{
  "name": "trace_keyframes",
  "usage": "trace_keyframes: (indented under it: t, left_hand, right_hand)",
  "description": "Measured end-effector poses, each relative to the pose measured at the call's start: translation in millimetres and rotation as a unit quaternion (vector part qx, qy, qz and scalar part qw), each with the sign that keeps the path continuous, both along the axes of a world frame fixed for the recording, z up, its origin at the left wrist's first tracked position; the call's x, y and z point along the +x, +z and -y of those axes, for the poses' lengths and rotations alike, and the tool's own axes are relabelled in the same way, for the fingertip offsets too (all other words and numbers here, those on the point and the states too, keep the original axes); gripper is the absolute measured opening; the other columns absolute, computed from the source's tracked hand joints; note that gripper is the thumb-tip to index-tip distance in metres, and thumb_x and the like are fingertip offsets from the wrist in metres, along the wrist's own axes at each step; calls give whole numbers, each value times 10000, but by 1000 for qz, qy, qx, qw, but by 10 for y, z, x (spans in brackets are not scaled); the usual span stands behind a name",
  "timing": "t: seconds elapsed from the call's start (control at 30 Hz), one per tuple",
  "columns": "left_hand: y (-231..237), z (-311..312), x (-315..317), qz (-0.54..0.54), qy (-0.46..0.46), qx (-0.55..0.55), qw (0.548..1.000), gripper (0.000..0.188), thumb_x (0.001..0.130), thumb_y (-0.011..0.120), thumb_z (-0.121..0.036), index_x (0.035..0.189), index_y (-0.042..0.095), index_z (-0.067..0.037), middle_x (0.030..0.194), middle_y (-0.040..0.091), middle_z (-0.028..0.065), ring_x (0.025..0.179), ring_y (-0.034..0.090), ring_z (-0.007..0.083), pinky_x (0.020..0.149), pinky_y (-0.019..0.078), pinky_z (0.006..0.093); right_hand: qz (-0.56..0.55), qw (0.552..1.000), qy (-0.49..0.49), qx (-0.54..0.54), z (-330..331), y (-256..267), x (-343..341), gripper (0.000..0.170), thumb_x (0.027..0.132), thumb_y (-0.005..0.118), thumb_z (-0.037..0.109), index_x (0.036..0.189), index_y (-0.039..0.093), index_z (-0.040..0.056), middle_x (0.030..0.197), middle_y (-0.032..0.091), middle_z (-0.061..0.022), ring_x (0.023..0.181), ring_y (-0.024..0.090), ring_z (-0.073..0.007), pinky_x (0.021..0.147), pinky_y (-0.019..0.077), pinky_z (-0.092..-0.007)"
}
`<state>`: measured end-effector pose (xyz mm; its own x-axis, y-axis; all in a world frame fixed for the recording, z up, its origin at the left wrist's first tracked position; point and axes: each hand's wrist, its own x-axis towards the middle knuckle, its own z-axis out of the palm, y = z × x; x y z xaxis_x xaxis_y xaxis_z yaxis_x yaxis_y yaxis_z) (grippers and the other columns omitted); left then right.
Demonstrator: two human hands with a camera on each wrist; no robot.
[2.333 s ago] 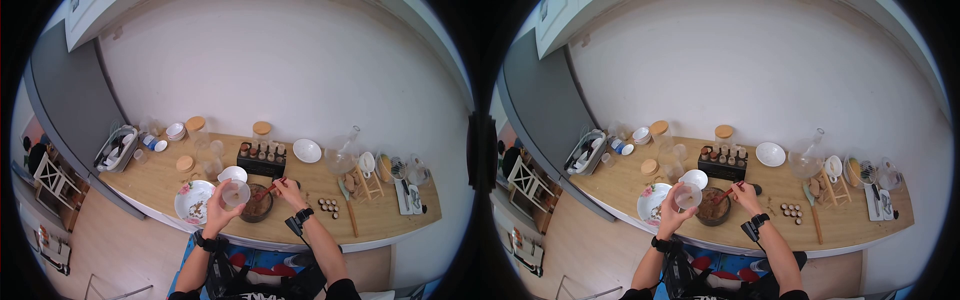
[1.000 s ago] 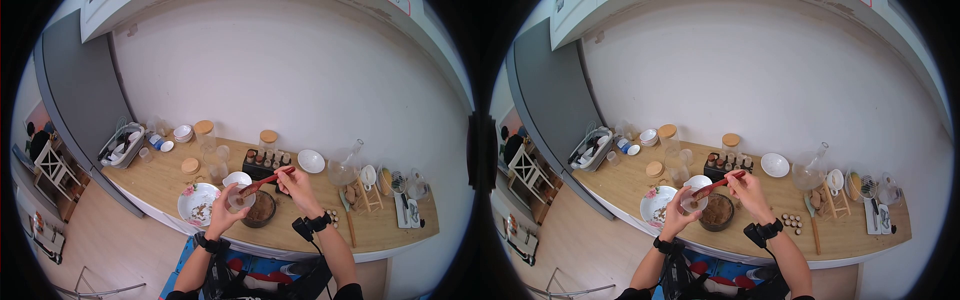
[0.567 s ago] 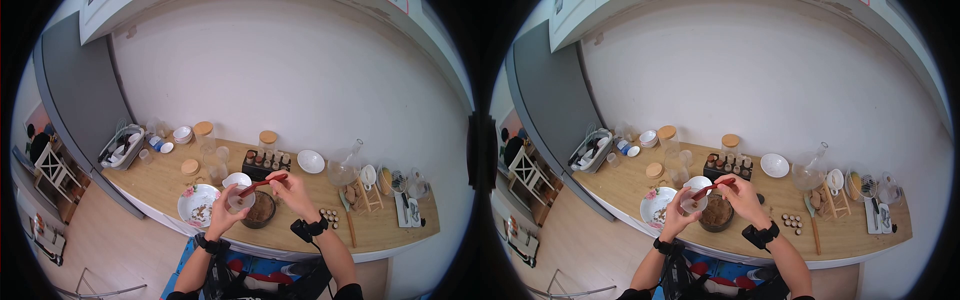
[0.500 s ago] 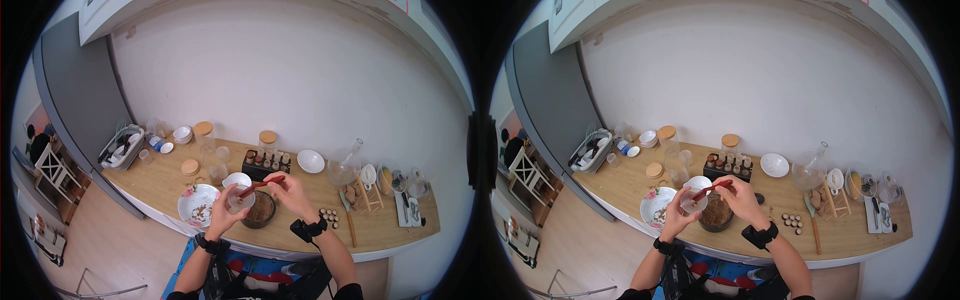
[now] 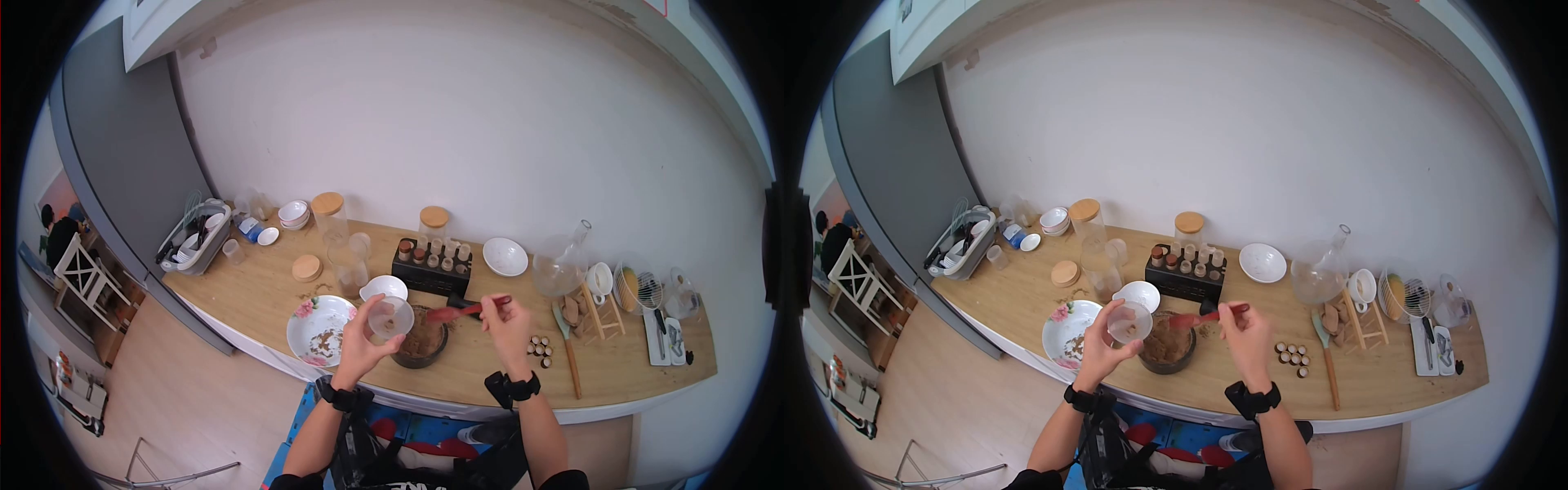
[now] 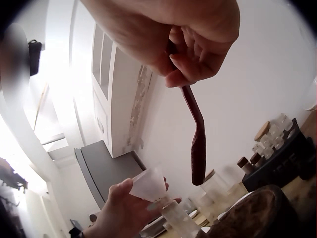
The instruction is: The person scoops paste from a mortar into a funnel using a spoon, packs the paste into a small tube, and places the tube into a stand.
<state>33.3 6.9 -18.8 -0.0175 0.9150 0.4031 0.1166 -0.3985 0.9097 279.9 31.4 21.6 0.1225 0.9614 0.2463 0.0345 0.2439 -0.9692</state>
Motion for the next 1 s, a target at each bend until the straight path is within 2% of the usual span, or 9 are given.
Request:
trace_keyframes:
  t: [0.13,0.3,0.5,0.57,1.0]
  left_hand:
    - [6,0,3,10,-12,-12,1000,737,678,765,-77,1309,392,9,1115,553,107,1055,533,176,929,439,317]
    - [14,1,9,20,-14,-17,1000,741,673,765,-69,1309,393,7,1119,548,109,1056,532,179,934,435,317]
    - [15,5,2,20,-14,-18,1000,742,672,764,-64,1311,393,3,1120,549,110,1059,532,181,936,433,317]
    - [24,11,12,20,-15,-20,999,741,673,764,-65,1311,394,2,1121,550,111,1060,532,180,935,434,317]
    - [19,11,14,24,-14,-12,1000,735,677,763,-74,1307,395,11,1120,555,109,1059,533,175,927,435,311]
  right_hand:
    - [28,999,-5,-29,100,-470,-32,144,874,621,126,863,612,-18,649,587,-10,524,537,-55,476,405,-201]
    - [35,998,1,-51,193,-669,-105,152,870,625,126,846,614,-24,658,602,-27,524,558,-70,468,418,-206]
    - [-36,994,-22,-100,227,-874,-167,164,873,625,135,865,609,-27,684,616,-53,531,568,-86,465,428,-209]
    - [-90,990,-25,-109,225,-987,-189,157,883,614,133,885,605,-24,696,618,-64,533,570,-96,456,422,-214]
    - [-165,973,-49,-151,176,-1203,-325,153,893,602,132,910,601,-20,726,627,-78,566,585,-116,481,430,-221]
